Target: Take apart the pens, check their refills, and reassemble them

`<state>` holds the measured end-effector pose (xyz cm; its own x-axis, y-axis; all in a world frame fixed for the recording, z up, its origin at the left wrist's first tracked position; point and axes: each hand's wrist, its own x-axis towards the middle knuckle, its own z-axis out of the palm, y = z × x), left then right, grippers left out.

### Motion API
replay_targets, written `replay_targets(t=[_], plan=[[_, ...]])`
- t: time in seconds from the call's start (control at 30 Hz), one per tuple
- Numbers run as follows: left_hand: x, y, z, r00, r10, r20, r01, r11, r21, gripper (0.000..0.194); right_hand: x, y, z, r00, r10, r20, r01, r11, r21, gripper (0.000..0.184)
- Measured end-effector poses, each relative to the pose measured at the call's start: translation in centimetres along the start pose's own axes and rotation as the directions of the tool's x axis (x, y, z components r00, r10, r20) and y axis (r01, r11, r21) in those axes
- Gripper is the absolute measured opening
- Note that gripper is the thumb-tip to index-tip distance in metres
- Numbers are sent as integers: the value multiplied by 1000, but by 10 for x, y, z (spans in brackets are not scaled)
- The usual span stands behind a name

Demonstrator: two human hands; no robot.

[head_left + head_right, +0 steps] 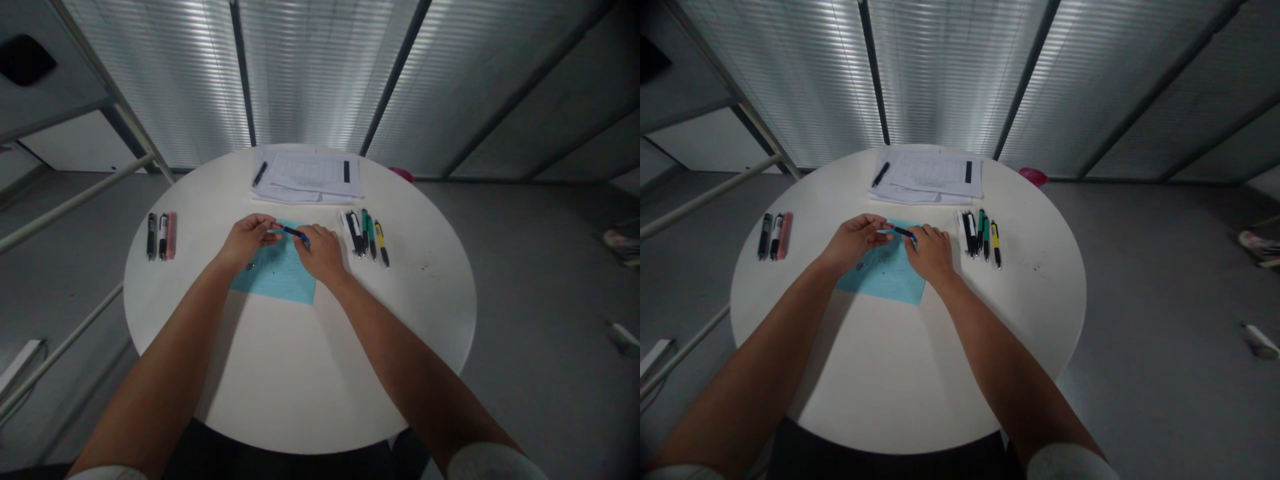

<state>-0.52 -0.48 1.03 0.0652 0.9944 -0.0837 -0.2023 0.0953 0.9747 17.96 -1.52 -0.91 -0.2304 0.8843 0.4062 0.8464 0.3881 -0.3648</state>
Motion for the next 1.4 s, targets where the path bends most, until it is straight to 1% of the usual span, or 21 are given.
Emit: replay_targets(t=[0.13, 0.33, 0.43, 0.53, 0.63, 0.73, 0.87, 1.0, 1.07, 1.1, 1.13, 1.17, 1.2, 1.23, 1.27, 1.3, 1.33, 1.4], plan=[[3, -3, 0, 999, 32, -25, -28, 989, 148, 16, 0, -1, 0, 1000, 0, -4, 0, 999, -41, 22], [3, -5, -3, 996, 83, 33, -89, 953, 290, 27, 0, -2, -1, 1000, -15, -3, 15, 1000, -15, 22], [1, -2, -2, 996, 81, 34, -88, 938, 336, 30, 0, -2, -1, 999, -37, 11, 37, 999, 16, 24], [-2, 2, 0, 996, 89, 10, -87, 938, 334, 33, 0, -1, 0, 998, -57, 24, 56, 998, 43, 27], [-3, 4, 2, 996, 94, -10, -88, 961, 261, 41, 1, 0, 1, 998, -55, 17, 54, 997, 63, 27], [-3, 5, 2, 997, 78, -24, -71, 974, 216, 37, 1, 1, 2, 999, -44, 11, 43, 996, 75, 27], [-3, 5, 3, 997, 68, -25, -60, 967, 246, 29, 1, 0, 0, 998, -57, 6, 56, 995, 88, 26], [-3, 6, 3, 998, 70, -7, -66, 966, 249, 31, 1, -1, -1, 998, -68, -1, 67, 992, 106, 27], [-3, 7, 0, 995, 96, 4, -93, 955, 283, 32, 0, -1, -1, 998, -66, -5, 66, 991, 114, 28], [-3, 8, -2, 992, 126, 10, -122, 933, 340, 32, 1, -1, -1, 998, -64, -13, 65, 991, 119, 29], [-4, 10, -5, 987, 160, 23, -154, 892, 424, 31, 1, 0, -1, 998, -63, -22, 65, 990, 126, 29], [-5, 12, -9, 979, 201, 38, -190, 823, 536, 29, 1, 0, -1, 998, -60, -32, 63, 989, 132, 28], [-7, 15, -13, 972, 223, 70, -211, 708, 675, 26, 1, 0, -1, 998, -54, -41, 59, 989, 138, 28], [-9, 17, -17, 973, 208, 98, -203, 577, 791, 24, 1, 0, -1, 998, -46, -46, 52, 989, 141, 27], [-11, 20, -21, 983, 149, 108, -166, 470, 867, 23, 2, 0, -1, 998, -38, -47, 44, 989, 143, 27], [-13, 22, -24, 992, 60, 108, -123, 404, 907, 23, 2, 0, 0, 999, -31, -45, 37, 989, 144, 26], [-15, 24, -27, 992, -16, 124, -110, 362, 926, 25, 2, 1, 0, 999, -26, -43, 32, 989, 145, 26], [-18, 26, -29, 983, -106, 150, -112, 300, 947, 28, 2, 1, 0, 999, -24, -38, 30, 988, 149, 25]])
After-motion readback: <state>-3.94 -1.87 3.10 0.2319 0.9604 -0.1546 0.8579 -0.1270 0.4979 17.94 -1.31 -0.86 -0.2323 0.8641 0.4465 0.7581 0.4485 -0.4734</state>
